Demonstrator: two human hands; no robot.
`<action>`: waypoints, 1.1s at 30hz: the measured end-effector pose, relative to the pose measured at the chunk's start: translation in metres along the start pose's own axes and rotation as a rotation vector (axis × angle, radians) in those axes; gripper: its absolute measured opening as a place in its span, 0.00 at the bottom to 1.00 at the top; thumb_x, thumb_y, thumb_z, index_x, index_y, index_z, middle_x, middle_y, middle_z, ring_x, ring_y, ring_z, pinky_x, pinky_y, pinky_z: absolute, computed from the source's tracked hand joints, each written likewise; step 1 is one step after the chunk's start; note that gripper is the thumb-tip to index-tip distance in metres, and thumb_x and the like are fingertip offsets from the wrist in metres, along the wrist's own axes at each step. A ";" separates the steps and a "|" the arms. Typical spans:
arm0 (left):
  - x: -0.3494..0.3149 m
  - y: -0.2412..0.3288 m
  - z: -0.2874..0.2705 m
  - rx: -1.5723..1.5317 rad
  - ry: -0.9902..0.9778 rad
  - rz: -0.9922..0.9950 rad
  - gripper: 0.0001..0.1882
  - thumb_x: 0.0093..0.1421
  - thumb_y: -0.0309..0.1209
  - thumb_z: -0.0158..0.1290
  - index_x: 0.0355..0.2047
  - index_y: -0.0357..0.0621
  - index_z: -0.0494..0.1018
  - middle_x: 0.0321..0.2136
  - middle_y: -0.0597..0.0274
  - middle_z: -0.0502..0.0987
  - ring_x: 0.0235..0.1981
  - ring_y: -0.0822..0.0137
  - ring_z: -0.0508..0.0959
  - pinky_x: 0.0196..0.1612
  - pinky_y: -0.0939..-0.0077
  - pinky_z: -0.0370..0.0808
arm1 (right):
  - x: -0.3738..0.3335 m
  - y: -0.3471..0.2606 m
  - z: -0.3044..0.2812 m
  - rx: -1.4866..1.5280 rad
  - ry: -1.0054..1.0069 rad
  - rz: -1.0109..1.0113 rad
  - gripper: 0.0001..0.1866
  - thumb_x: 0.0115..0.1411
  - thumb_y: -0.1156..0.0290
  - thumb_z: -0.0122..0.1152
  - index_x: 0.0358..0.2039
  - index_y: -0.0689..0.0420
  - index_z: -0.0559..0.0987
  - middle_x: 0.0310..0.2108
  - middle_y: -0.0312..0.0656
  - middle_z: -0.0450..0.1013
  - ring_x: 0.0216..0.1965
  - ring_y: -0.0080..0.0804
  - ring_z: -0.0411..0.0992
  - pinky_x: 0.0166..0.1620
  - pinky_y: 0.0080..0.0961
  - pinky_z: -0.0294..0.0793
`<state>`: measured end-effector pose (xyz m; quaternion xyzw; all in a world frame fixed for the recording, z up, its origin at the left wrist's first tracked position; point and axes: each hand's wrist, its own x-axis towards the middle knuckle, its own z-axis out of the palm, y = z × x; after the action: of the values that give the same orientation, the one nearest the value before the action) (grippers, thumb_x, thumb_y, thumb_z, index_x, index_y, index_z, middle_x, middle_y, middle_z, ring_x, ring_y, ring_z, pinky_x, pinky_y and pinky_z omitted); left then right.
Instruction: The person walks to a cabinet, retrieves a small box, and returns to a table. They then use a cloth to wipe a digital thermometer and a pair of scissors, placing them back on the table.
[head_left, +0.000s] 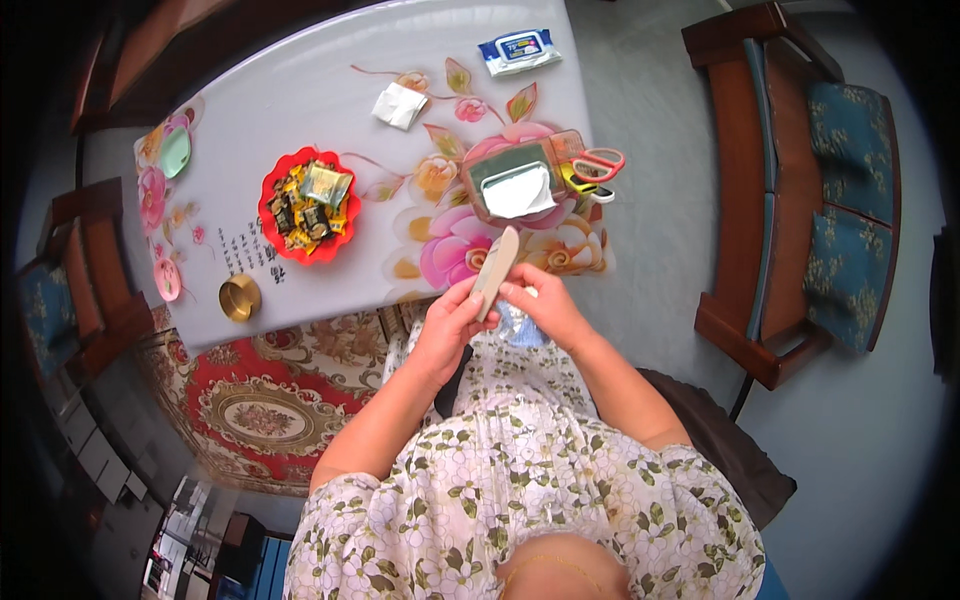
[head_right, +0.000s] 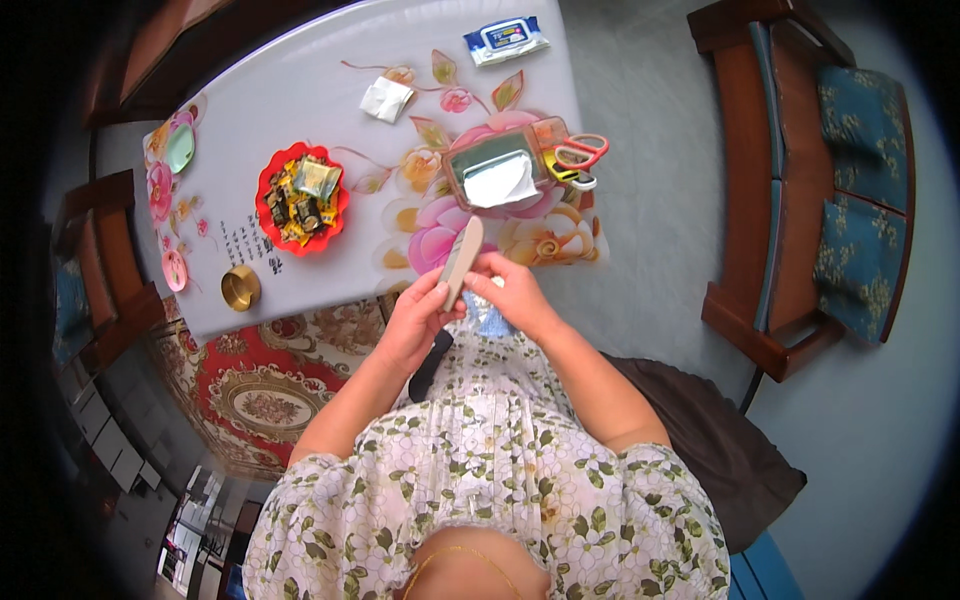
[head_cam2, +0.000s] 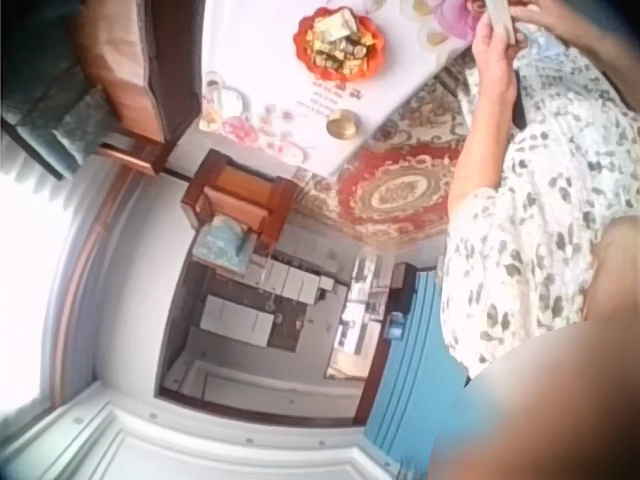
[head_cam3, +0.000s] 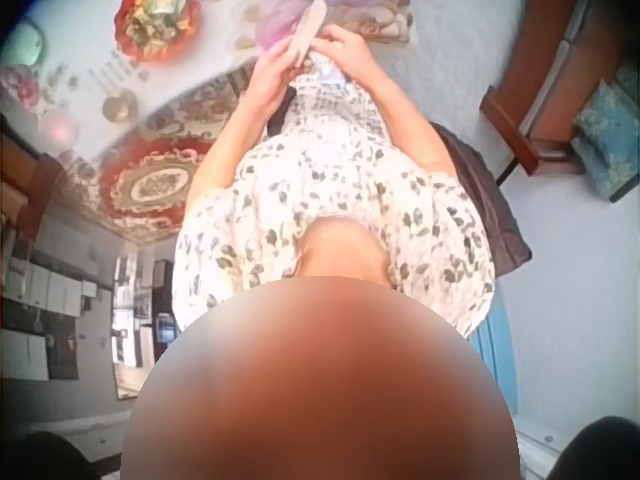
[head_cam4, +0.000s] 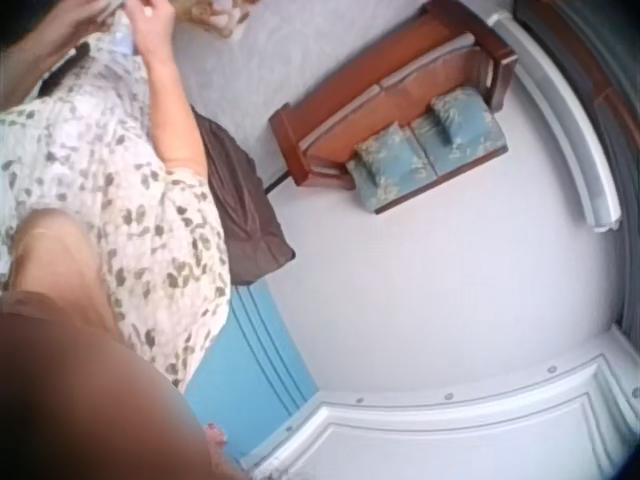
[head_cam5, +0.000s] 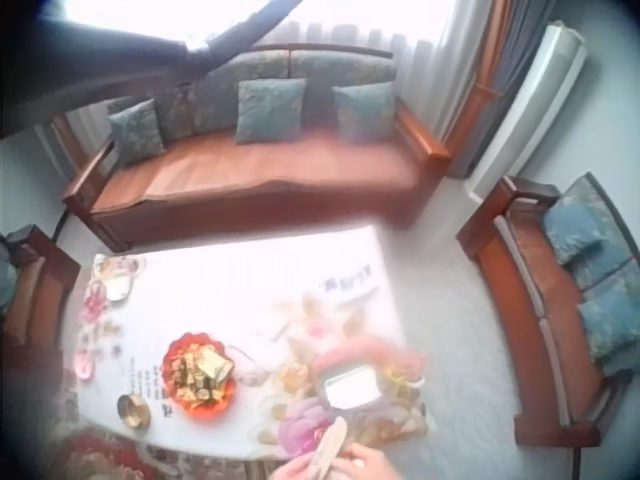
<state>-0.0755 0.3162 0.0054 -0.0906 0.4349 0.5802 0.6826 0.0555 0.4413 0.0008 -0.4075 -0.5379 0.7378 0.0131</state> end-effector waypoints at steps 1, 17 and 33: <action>-0.003 0.004 0.000 0.000 -0.019 0.006 0.20 0.63 0.32 0.48 0.55 0.40 0.64 0.40 0.66 0.74 0.34 0.74 0.74 0.43 0.76 0.73 | -0.002 -0.003 0.005 0.003 -0.003 -0.020 0.14 0.59 0.67 0.58 0.41 0.63 0.75 0.36 0.38 0.75 0.39 0.22 0.70 0.43 0.21 0.69; -0.073 0.020 -0.046 0.104 0.077 0.023 0.21 0.61 0.30 0.49 0.55 0.42 0.63 0.40 0.65 0.72 0.38 0.73 0.74 0.43 0.76 0.74 | -0.008 -0.016 0.072 -0.054 -0.086 -0.047 0.13 0.58 0.67 0.59 0.40 0.61 0.75 0.34 0.36 0.74 0.37 0.20 0.69 0.43 0.22 0.68; -0.068 -0.011 -0.061 0.396 0.100 0.003 0.19 0.61 0.28 0.49 0.53 0.40 0.67 0.35 0.67 0.73 0.35 0.76 0.71 0.41 0.81 0.70 | -0.003 0.007 0.027 -0.229 -0.073 -0.038 0.11 0.54 0.66 0.61 0.34 0.58 0.75 0.28 0.34 0.71 0.33 0.21 0.68 0.40 0.22 0.68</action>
<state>-0.0919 0.2261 0.0115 0.0173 0.5740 0.4793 0.6637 0.0438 0.4156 -0.0007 -0.3693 -0.6262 0.6856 -0.0392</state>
